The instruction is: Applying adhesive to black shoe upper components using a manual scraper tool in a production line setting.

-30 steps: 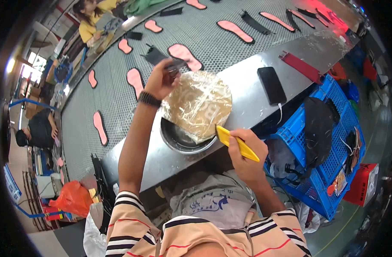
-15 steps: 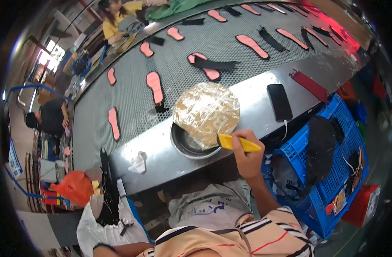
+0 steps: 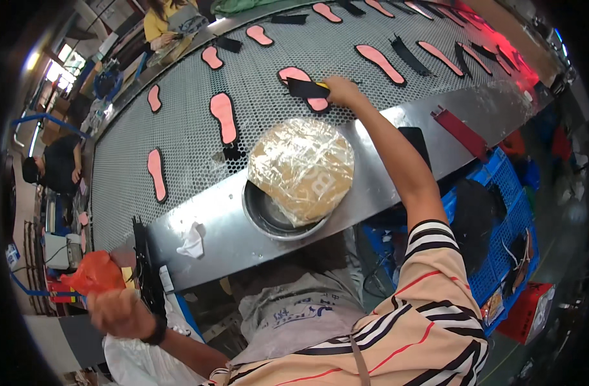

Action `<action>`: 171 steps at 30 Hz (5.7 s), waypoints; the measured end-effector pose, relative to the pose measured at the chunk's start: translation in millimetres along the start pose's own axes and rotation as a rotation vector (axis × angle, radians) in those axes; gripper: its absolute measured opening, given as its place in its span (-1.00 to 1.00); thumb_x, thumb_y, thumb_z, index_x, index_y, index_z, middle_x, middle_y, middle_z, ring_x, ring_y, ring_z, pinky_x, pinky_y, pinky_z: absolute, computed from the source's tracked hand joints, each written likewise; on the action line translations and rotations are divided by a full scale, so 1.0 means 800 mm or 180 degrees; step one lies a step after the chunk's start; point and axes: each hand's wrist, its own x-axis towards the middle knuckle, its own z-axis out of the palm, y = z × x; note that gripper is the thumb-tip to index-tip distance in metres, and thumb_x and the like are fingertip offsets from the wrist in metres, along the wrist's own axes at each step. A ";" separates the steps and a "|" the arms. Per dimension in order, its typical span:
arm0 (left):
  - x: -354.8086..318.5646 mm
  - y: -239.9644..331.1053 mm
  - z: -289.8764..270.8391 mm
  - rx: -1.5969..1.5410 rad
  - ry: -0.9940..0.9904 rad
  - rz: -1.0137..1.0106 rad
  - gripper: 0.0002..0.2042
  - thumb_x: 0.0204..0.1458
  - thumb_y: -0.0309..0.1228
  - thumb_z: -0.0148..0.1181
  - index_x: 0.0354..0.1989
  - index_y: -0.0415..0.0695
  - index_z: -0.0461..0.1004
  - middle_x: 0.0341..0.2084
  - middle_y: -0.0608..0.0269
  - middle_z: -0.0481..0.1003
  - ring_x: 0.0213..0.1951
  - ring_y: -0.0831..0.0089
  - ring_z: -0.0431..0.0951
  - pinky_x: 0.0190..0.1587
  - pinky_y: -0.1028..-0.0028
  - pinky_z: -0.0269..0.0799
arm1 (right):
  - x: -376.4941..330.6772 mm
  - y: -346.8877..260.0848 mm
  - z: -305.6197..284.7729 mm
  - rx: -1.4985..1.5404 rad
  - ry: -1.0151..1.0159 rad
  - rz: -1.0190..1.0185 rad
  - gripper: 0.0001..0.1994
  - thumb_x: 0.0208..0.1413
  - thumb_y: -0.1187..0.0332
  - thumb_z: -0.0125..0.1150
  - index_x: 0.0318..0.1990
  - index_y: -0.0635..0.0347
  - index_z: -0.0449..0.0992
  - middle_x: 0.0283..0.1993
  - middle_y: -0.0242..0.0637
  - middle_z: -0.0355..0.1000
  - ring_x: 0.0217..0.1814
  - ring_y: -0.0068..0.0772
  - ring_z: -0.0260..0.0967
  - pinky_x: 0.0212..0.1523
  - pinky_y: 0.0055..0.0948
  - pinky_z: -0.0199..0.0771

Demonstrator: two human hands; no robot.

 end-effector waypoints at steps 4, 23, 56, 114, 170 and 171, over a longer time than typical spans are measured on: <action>0.023 -0.083 -0.061 0.1436 0.1023 -0.0739 -0.89 0.18 -0.52 -0.02 -0.40 -0.13 0.23 -0.68 0.34 0.19 -0.65 0.57 0.17 -0.55 0.53 0.19 | 0.000 0.047 0.007 0.0038 -0.0143 -0.0214 -0.53 -0.05 0.25 0.37 0.09 0.09 0.57 -0.01 -0.05 0.55 0.09 0.04 0.46 0.10 -0.07 0.42; 0.049 0.035 -0.437 0.6601 0.1424 -0.2552 -0.62 0.12 -0.20 0.20 0.00 -0.20 0.58 -0.14 -0.10 0.62 -0.08 0.06 0.63 0.00 0.22 0.50 | 0.040 0.151 -0.041 -0.1403 0.0140 0.0725 -0.58 0.36 0.11 -0.04 0.18 0.15 0.50 -0.07 0.05 0.56 -0.04 0.12 0.53 -0.14 -0.01 0.49; -0.181 -0.133 -0.005 0.0642 0.0728 -0.3272 -0.69 0.33 -0.30 0.10 0.07 -0.30 0.45 0.00 -0.11 0.56 -0.05 0.30 0.61 0.08 0.35 0.50 | -0.295 -0.351 -0.075 0.1789 0.0381 -0.0370 -0.87 0.04 0.47 0.39 -0.23 0.23 0.64 -0.34 -0.23 0.55 -0.29 -0.19 0.40 -0.22 -0.27 0.38; -0.075 -0.280 -0.008 0.3708 0.2074 -0.0621 -0.68 0.30 -0.27 0.20 -0.31 -0.37 0.51 -0.45 0.32 0.51 -0.44 0.56 0.39 -0.36 0.43 0.33 | -0.287 -0.374 -0.112 0.2254 -0.0357 -0.1511 -0.81 -0.07 0.47 0.42 -0.27 0.18 0.58 -0.36 -0.33 0.44 -0.31 -0.25 0.38 -0.33 -0.32 0.41; -0.077 -0.121 -0.077 0.1274 -0.0620 -0.4219 -0.51 0.28 -0.32 0.10 0.32 -0.31 0.27 0.09 0.21 0.47 0.08 0.49 0.46 0.16 0.49 0.35 | -0.269 -0.392 -0.124 0.2614 -0.0922 -0.0378 -0.82 0.28 0.30 0.23 -0.11 0.20 0.55 -0.63 -0.21 0.27 -0.57 -0.47 0.28 -0.47 -0.41 0.26; -0.083 -0.122 -0.082 0.1032 -0.0643 -0.4109 -0.48 0.29 -0.30 0.09 0.35 -0.30 0.23 0.12 0.20 0.45 0.10 0.48 0.45 0.17 0.49 0.35 | -0.268 -0.393 -0.121 0.2696 -0.1124 -0.0407 -0.83 0.28 0.29 0.24 -0.14 0.20 0.56 -0.65 -0.23 0.19 -0.58 -0.57 0.20 -0.48 -0.47 0.21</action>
